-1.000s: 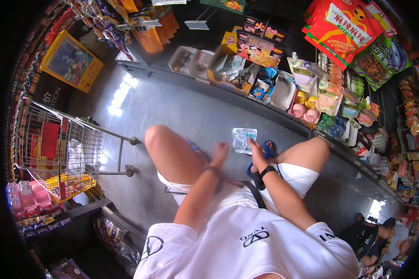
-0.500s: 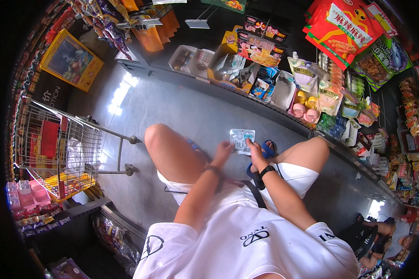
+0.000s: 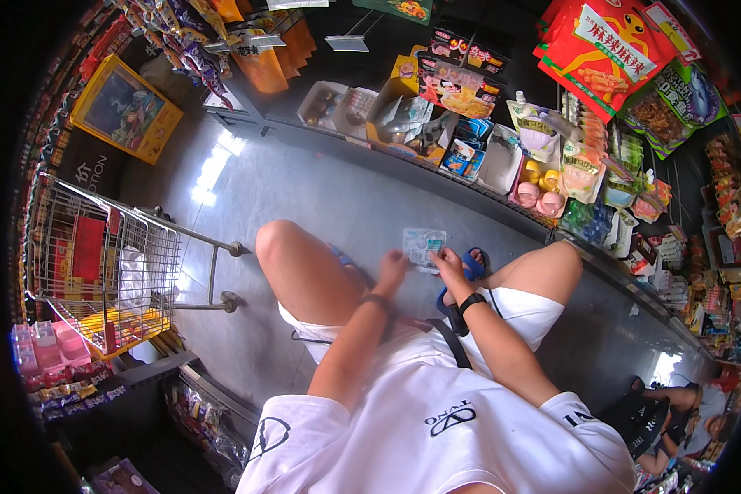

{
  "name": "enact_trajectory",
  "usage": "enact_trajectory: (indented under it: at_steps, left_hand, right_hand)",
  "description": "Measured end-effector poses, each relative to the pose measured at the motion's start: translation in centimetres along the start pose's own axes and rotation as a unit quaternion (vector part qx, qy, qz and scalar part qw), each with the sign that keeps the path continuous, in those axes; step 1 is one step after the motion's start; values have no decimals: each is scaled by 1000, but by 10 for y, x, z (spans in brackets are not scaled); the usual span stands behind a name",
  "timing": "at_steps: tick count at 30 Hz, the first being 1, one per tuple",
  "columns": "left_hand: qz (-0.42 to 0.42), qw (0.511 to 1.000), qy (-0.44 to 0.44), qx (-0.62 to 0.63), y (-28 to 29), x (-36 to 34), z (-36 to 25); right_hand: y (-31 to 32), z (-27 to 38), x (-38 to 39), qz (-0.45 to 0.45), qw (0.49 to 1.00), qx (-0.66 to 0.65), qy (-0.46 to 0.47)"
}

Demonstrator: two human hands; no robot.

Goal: The person organizes small snack packets on a shelf by picking them up and placing them into a plastic container.

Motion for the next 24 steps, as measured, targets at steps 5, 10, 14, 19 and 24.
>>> enact_trajectory:
  at_steps: [5, 10, 14, 19, 24]
  left_hand:
    - [2, 995, 64, -73, -6, 7, -5]
    - [-21, 997, 60, -49, 3, 18, -23]
    - [-3, 993, 108, -41, -5, 20, -33]
    - [-9, 992, 88, -94, 5, 17, -25]
    - [-14, 984, 104, -142, 7, 13, -22]
  right_hand:
    - [6, -1, 2, 0, 1000, 15, 13]
    - [-10, 6, 10, 29, 999, -16, -9]
    - [-2, 1, 3, 42, 998, 27, 32]
    - [-5, -8, 1, 47, 997, 52, 24]
    - [1, -20, -8, 21, 995, 86, 37]
Point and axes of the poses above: each hand's wrist, its own x-axis away from the middle knuckle, its own y-axis out of the back of the hand, z = x × y, the point moved 6 cm from there along -x, towards the middle knuckle, and after that the axes turned 2 degrees about x, right-handed, at the moved point
